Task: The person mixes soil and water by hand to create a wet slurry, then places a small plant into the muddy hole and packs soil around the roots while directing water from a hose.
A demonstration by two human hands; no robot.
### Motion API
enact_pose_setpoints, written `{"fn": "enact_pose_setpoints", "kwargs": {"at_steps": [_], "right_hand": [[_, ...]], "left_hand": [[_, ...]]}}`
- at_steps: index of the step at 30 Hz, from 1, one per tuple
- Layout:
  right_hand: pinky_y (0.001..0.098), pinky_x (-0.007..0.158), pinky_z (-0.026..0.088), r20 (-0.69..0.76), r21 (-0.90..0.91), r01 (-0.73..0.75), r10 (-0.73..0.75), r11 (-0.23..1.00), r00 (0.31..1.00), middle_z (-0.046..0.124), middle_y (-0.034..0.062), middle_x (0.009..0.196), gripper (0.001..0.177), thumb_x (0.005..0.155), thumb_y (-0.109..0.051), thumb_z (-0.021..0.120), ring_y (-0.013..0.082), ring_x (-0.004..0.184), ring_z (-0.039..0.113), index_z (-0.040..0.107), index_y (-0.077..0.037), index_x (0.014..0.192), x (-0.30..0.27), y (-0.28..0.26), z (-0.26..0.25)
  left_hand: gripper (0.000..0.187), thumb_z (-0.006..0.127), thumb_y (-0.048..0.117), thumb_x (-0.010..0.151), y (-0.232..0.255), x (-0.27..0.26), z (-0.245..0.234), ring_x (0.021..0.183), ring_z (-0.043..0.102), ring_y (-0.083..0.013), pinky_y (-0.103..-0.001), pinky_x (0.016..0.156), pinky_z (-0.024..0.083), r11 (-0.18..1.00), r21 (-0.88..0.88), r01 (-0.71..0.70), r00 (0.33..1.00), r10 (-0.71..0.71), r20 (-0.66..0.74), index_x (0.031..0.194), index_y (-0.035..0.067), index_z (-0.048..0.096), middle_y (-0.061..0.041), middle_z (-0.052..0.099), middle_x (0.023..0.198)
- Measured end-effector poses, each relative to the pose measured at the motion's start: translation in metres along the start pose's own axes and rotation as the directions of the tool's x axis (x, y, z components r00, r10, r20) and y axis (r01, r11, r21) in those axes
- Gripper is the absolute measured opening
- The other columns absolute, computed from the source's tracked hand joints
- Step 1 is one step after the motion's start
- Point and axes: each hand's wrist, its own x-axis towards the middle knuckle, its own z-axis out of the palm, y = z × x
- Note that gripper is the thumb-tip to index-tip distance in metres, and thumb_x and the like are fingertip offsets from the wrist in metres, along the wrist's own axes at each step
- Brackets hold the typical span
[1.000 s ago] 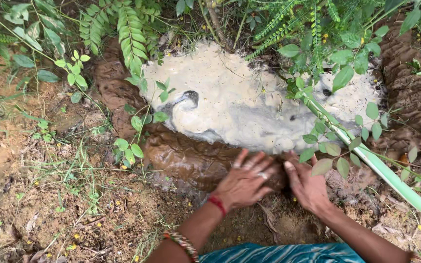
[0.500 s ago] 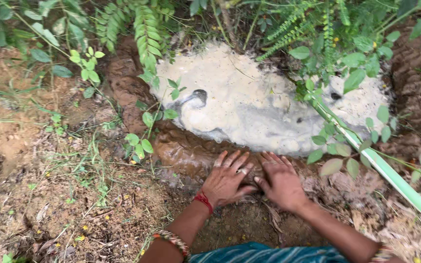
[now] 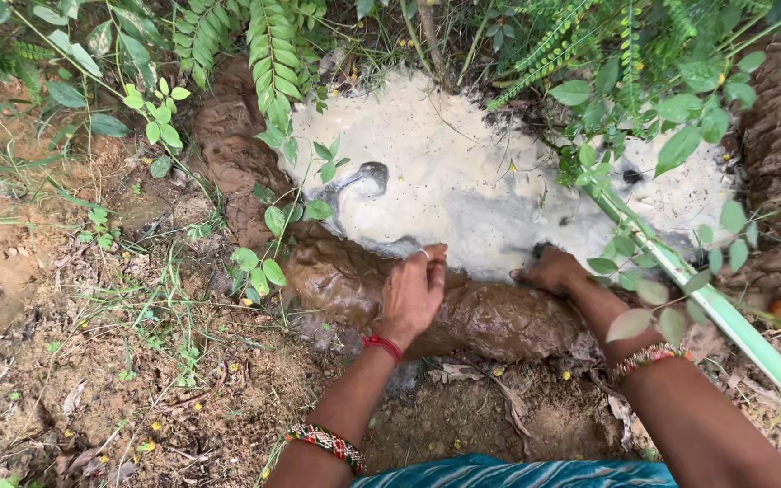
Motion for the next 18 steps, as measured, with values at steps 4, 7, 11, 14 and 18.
{"fn": "enact_pose_setpoints", "kwargs": {"at_steps": [4,7,11,14,18], "right_hand": [[0.0497,0.097,0.054,-0.233,0.051,0.039,-0.027,0.998,0.972,0.060,0.0253,0.122,0.092,0.076,-0.057,0.085,0.0333,0.100,0.059,0.053,0.006,0.136,0.029,0.028,0.015],[0.0468,0.105,0.052,-0.103,-0.274,-0.031,0.003,0.961,0.995,0.063,0.0260,0.124,0.099,0.079,-0.080,0.070,0.0370,0.112,0.062,0.065,0.008,0.126,0.030,0.022,0.007],[0.0480,0.096,0.059,0.002,-0.268,-0.093,0.098,0.959,0.995,0.077,0.0197,0.105,0.076,0.081,-0.071,0.060,0.0321,0.097,0.074,0.075,0.000,0.106,0.038,0.035,0.006],[0.0479,0.093,0.056,0.016,-0.279,-0.030,0.036,0.960,0.999,0.078,0.0205,0.101,0.064,0.081,-0.061,0.064,0.0314,0.092,0.074,0.076,-0.001,0.100,0.074,0.060,0.024],[0.0474,0.089,0.057,0.120,-0.280,-0.011,0.047,0.960,0.992,0.079,0.0190,0.105,0.055,0.082,-0.053,0.066,0.0313,0.093,0.073,0.078,-0.002,0.099,0.115,0.081,0.029]], "left_hand": [[0.032,0.059,0.013,0.097,0.003,-0.005,0.009,0.085,0.076,-0.0249,-0.043,0.081,0.061,1.000,0.017,-0.007,0.999,0.007,-0.039,0.126,0.014,0.071,-0.009,0.078,0.109],[0.032,0.056,0.013,0.097,0.011,-0.006,0.008,0.093,0.078,-0.0246,-0.041,0.088,0.061,0.998,-0.035,0.042,0.999,-0.043,-0.032,0.126,0.016,0.070,-0.006,0.078,0.113],[0.030,0.059,0.016,0.095,0.020,-0.008,0.005,0.101,0.074,-0.0287,-0.043,0.090,0.057,0.999,-0.050,0.000,0.998,-0.003,-0.061,0.123,0.015,0.071,-0.009,0.077,0.113],[0.029,0.059,0.017,0.096,0.023,-0.011,0.005,0.102,0.074,-0.0293,-0.044,0.091,0.056,1.000,-0.016,0.026,0.999,-0.026,-0.037,0.122,0.015,0.071,-0.009,0.077,0.114],[0.030,0.058,0.018,0.096,0.023,-0.009,0.003,0.102,0.074,-0.0284,-0.044,0.092,0.056,0.998,-0.015,0.066,0.998,-0.066,0.003,0.123,0.016,0.071,-0.008,0.077,0.113]]}}
